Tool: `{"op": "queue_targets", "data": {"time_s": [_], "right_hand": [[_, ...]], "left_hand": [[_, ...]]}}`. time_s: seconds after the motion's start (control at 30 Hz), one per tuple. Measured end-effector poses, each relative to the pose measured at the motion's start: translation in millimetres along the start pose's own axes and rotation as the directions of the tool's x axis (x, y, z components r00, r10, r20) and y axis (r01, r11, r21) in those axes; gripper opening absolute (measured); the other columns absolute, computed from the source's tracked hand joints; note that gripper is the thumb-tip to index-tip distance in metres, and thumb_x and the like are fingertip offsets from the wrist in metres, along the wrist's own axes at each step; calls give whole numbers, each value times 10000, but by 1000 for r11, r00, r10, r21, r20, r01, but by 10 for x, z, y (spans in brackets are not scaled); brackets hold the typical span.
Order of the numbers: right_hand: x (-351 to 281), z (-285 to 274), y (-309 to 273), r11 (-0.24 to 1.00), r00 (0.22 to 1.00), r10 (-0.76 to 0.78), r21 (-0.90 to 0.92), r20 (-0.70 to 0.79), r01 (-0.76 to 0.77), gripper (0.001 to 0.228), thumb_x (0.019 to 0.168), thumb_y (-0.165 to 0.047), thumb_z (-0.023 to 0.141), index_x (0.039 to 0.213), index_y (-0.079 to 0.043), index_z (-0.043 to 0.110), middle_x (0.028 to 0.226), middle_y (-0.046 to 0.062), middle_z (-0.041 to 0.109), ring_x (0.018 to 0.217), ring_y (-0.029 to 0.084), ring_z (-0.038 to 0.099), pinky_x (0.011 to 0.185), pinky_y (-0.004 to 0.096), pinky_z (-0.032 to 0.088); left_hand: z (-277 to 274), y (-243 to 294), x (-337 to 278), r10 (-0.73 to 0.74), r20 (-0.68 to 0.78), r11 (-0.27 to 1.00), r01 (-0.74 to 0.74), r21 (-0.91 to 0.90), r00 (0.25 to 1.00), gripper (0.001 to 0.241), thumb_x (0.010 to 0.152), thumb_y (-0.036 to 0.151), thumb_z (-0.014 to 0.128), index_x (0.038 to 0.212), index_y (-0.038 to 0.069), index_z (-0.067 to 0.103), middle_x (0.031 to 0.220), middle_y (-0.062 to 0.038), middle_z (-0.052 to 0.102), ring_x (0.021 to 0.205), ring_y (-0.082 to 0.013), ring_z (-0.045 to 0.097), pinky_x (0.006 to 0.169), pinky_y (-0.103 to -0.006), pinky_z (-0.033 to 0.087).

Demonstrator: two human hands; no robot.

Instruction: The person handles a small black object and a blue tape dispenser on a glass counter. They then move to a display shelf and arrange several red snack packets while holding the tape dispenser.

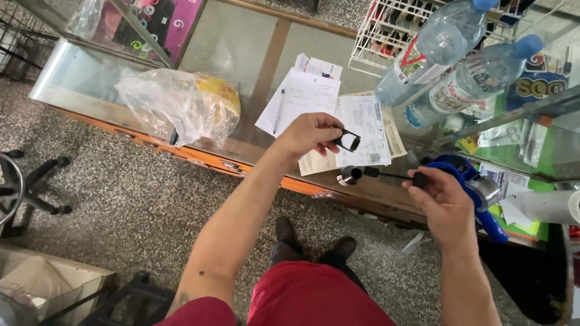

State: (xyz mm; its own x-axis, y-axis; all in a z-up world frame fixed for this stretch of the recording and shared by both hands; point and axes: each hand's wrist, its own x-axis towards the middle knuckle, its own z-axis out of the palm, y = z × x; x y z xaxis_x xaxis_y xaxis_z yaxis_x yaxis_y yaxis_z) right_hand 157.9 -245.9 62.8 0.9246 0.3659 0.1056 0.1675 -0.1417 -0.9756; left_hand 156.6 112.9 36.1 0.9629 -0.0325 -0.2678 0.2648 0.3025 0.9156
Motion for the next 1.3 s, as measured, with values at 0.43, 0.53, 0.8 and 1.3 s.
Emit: {"op": "queue_targets", "data": {"time_s": [0.43, 0.53, 0.8, 1.3], "right_hand": [[260, 174, 228, 954, 999, 19, 300, -42, -5, 360, 1045, 100, 668, 1390, 50, 578, 1307, 333, 703, 1188, 403, 770, 624, 252, 533], [270, 205, 274, 948, 999, 1, 317, -44, 13, 379, 1020, 89, 701, 1377, 44, 582, 1311, 328, 710, 1182, 386, 779, 616, 219, 538], [178, -8, 434, 946, 996, 10, 324, -88, 20, 442, 964, 130, 726, 1379, 30, 609, 1277, 328, 727, 1116, 402, 799, 583, 244, 549], [234, -48, 458, 922, 997, 17, 386, -82, 16, 433, 960, 146, 711, 1364, 10, 637, 1273, 341, 731, 1105, 436, 801, 562, 254, 547]], "left_hand": [[321, 152, -335, 73, -23, 995, -71, 72, 997, 282, 989, 110, 759, 1216, -53, 724, 891, -221, 817, 745, -254, 836, 465, -203, 501], [352, 171, -341, 85, -15, 993, -84, 87, 996, 265, 992, 111, 754, 1206, -44, 726, 889, -220, 820, 745, -249, 837, 463, -202, 497], [414, 315, -431, 92, -28, 987, -87, 135, 995, 260, 1048, 158, 669, 1220, -35, 696, 853, -209, 808, 761, -260, 838, 464, -220, 526], [534, 379, -444, 143, -38, 959, -129, 251, 989, 221, 1075, 182, 609, 1204, 28, 704, 761, -131, 771, 666, -183, 786, 487, -241, 583]]}}
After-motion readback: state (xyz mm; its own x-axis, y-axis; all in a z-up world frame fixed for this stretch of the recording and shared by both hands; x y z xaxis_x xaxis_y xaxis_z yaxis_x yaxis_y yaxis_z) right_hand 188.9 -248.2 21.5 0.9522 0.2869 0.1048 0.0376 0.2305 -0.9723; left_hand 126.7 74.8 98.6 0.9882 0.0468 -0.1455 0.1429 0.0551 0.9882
